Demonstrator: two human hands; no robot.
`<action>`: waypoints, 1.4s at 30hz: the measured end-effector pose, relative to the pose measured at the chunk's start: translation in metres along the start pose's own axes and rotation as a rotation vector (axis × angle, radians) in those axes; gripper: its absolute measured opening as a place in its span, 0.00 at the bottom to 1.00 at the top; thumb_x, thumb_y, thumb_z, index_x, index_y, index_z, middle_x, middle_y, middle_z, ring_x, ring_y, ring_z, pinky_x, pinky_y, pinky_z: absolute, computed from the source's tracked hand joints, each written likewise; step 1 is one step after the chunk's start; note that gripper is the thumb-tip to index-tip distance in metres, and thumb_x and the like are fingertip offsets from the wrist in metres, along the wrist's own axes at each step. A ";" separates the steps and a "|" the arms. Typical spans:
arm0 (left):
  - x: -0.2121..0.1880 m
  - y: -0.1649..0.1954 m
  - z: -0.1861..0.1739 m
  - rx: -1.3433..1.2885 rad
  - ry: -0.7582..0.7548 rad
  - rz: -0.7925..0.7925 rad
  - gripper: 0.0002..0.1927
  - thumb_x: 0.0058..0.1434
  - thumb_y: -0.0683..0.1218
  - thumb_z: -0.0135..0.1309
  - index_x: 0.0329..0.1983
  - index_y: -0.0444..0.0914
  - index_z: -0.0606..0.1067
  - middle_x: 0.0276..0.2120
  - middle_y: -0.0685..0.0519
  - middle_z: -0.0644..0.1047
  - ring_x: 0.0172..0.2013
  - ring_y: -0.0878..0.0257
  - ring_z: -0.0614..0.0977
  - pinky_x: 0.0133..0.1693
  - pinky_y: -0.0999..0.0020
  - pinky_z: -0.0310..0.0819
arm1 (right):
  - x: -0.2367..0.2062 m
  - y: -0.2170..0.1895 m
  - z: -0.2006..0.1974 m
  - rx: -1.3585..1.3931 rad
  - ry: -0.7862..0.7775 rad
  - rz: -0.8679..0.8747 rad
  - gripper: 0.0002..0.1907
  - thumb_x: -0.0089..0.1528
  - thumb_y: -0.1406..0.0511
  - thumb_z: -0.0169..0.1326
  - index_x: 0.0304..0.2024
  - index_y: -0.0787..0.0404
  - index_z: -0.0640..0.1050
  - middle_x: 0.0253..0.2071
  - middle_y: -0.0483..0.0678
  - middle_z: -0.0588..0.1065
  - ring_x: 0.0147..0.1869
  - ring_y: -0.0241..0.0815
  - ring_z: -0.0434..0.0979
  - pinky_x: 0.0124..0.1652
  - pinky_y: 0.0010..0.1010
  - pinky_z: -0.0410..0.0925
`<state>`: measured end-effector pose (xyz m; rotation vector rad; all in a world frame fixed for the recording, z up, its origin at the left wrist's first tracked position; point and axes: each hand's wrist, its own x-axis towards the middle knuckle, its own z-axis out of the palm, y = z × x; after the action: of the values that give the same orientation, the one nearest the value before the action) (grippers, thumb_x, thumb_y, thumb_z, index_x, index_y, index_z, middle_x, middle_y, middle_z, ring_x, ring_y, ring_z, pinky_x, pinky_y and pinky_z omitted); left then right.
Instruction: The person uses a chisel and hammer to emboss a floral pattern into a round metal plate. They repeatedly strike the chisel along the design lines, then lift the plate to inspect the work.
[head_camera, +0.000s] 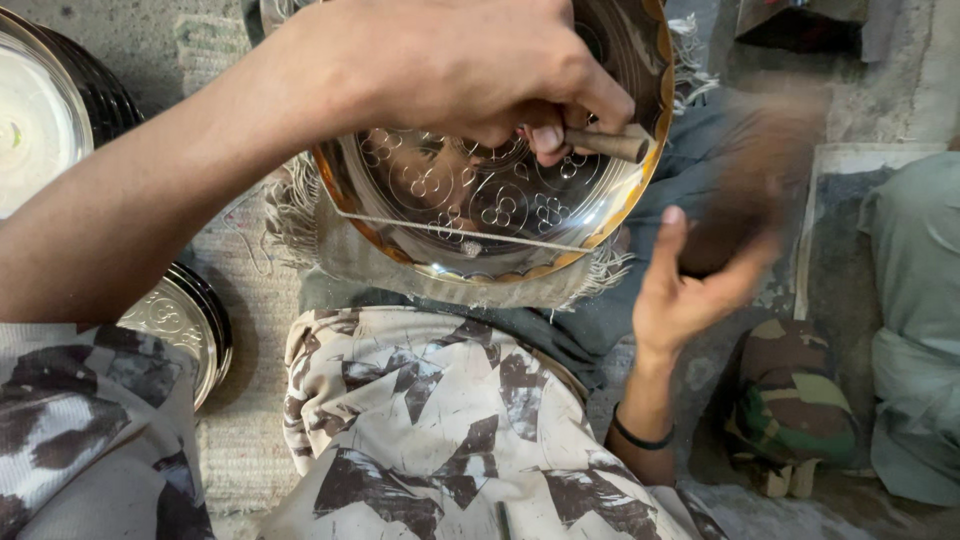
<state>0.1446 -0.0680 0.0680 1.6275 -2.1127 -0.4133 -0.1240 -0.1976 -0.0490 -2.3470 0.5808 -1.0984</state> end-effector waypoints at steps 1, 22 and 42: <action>-0.001 0.001 -0.001 -0.012 -0.021 -0.050 0.21 0.55 0.35 0.59 0.52 0.42 0.79 0.25 0.57 0.80 0.25 0.64 0.82 0.25 0.62 0.72 | 0.000 0.000 0.000 0.033 0.005 0.017 0.29 0.75 0.70 0.61 0.73 0.67 0.62 0.70 0.63 0.67 0.76 0.57 0.67 0.75 0.43 0.59; -0.025 -0.001 0.013 -0.290 0.186 -0.090 0.16 0.58 0.30 0.54 0.48 0.34 0.72 0.36 0.51 0.82 0.41 0.63 0.87 0.38 0.63 0.78 | -0.012 0.014 -0.014 0.446 -0.117 0.378 0.29 0.74 0.72 0.65 0.69 0.64 0.62 0.34 0.45 0.70 0.29 0.33 0.71 0.31 0.22 0.66; 0.000 0.011 -0.003 0.101 -0.247 -0.251 0.16 0.63 0.39 0.56 0.54 0.44 0.77 0.28 0.55 0.82 0.26 0.64 0.84 0.26 0.61 0.74 | -0.006 -0.007 -0.008 -0.071 -0.088 0.015 0.25 0.70 0.69 0.60 0.66 0.63 0.66 0.47 0.55 0.78 0.49 0.53 0.82 0.51 0.37 0.73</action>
<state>0.1367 -0.0654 0.0759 1.9998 -2.1376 -0.6256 -0.1326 -0.1902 -0.0440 -2.4345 0.6135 -0.9770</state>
